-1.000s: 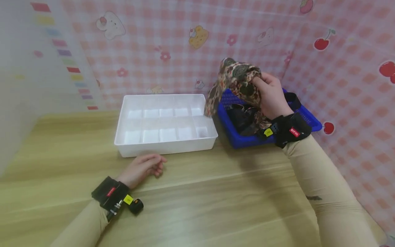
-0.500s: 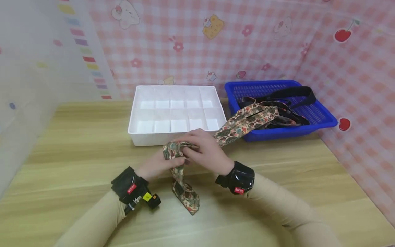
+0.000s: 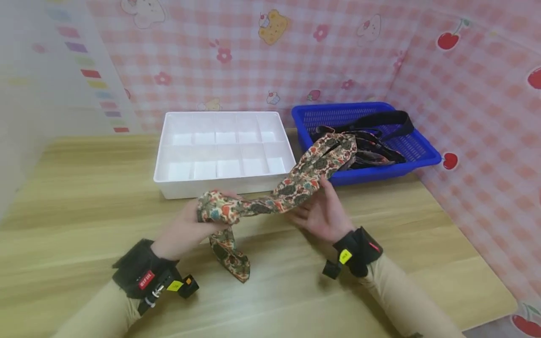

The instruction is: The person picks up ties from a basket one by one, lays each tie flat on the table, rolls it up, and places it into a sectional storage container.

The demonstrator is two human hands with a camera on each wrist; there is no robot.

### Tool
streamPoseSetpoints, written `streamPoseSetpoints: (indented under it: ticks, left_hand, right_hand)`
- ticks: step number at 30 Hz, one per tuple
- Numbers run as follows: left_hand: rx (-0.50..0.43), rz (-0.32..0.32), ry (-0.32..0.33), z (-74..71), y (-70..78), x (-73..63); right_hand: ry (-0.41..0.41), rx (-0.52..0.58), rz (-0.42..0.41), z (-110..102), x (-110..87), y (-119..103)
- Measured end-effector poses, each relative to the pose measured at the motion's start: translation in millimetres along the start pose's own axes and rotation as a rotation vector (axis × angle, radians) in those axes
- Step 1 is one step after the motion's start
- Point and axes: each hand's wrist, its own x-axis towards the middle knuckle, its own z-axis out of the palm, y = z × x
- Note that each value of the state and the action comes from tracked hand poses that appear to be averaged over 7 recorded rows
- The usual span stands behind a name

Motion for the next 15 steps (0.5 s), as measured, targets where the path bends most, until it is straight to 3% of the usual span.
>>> streamPoseSetpoints:
  ticks: [1,2,4,6,9,12,15]
  left_hand:
    - [0.015,-0.005,-0.031,4.5,-1.6,-0.1]
    - [0.029,-0.003,-0.073,9.7,-4.3,0.0]
    - [0.082,-0.02,-0.153,20.2,-11.6,0.3]
    - [0.15,-0.036,-0.228,29.1,-19.2,-0.4]
    - [0.286,-0.037,-0.303,35.7,-28.0,-3.8]
    - [0.414,-0.007,-0.364,31.9,-26.8,-10.3]
    - [0.488,0.041,-0.404,24.4,-17.9,-13.3]
  right_hand:
    - [-0.059,0.095,0.087,1.1,7.2,-0.5]
    - [-0.109,0.181,0.123,3.4,13.8,-0.7]
    - [-0.167,0.296,0.124,8.8,23.3,-0.6]
    - [-0.165,0.338,0.094,12.4,25.8,-1.5]
    - [-0.101,0.28,0.036,12.4,19.8,-1.6]
    - [-0.065,0.167,0.018,12.1,7.4,1.4]
    - [-0.1,-0.128,0.013,13.5,-8.0,11.2]
